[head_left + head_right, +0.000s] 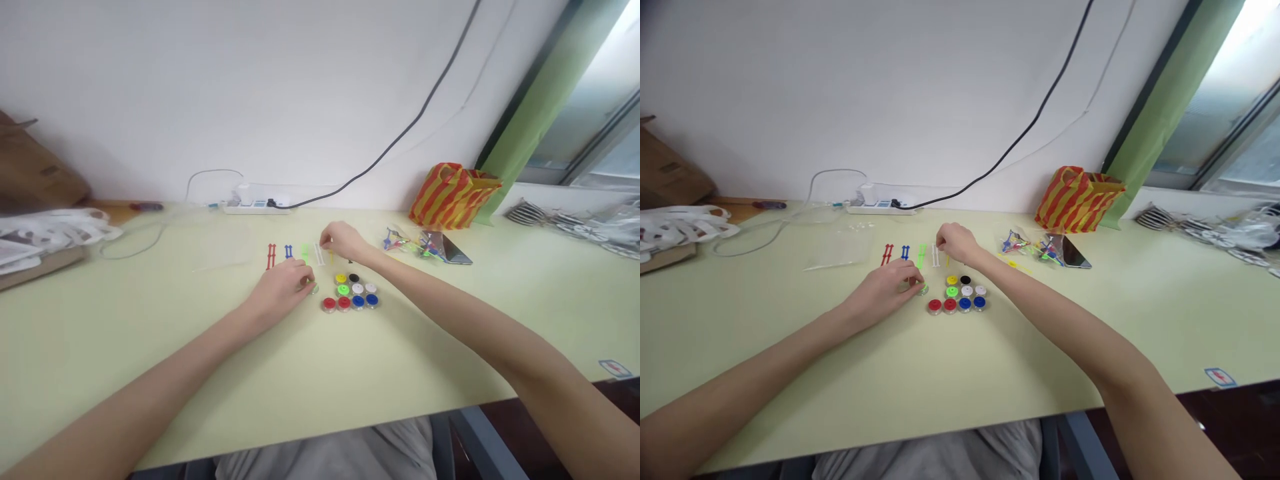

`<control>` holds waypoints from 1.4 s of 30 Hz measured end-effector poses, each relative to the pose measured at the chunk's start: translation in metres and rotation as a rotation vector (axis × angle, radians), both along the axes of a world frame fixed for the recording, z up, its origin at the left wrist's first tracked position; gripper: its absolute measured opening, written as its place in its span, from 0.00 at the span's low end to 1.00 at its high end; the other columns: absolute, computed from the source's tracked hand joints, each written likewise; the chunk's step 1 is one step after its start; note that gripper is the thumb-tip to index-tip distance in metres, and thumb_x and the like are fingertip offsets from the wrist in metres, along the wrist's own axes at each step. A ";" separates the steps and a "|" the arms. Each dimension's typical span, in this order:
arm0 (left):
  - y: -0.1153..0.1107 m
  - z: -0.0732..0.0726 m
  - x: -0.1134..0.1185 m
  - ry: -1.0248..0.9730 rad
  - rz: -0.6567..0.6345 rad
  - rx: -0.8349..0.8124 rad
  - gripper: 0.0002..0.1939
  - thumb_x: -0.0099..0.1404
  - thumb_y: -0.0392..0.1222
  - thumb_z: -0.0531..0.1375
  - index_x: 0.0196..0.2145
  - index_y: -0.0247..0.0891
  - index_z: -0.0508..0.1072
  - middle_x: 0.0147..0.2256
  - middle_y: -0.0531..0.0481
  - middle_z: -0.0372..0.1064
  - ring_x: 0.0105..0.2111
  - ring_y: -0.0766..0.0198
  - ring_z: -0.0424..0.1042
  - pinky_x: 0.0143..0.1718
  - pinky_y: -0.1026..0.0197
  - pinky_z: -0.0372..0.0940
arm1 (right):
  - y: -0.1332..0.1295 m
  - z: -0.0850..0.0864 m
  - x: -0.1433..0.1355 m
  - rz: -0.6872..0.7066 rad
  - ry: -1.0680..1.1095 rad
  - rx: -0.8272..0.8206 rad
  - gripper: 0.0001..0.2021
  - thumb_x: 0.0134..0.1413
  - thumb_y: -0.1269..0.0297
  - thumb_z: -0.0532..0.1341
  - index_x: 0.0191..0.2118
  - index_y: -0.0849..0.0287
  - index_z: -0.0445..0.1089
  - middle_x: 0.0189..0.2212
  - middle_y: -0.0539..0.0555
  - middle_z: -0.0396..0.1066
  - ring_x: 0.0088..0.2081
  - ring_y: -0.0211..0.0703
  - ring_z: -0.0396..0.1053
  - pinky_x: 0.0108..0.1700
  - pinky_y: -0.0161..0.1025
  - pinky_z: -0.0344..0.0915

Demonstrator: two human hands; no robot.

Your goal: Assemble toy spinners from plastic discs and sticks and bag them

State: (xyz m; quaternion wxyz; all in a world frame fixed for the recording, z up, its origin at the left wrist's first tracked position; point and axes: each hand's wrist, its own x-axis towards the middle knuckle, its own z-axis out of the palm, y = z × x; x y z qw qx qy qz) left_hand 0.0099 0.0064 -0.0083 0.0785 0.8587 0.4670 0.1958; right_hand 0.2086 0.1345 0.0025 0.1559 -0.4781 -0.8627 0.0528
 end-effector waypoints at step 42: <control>-0.019 0.010 0.015 -0.680 0.121 -0.322 0.15 0.61 0.52 0.69 0.37 0.39 0.75 0.20 0.58 0.64 0.19 0.67 0.64 0.21 0.64 0.59 | -0.144 0.000 0.029 0.205 0.636 0.267 0.06 0.68 0.71 0.55 0.37 0.55 0.64 0.32 0.50 0.70 0.33 0.40 0.69 0.37 0.37 0.65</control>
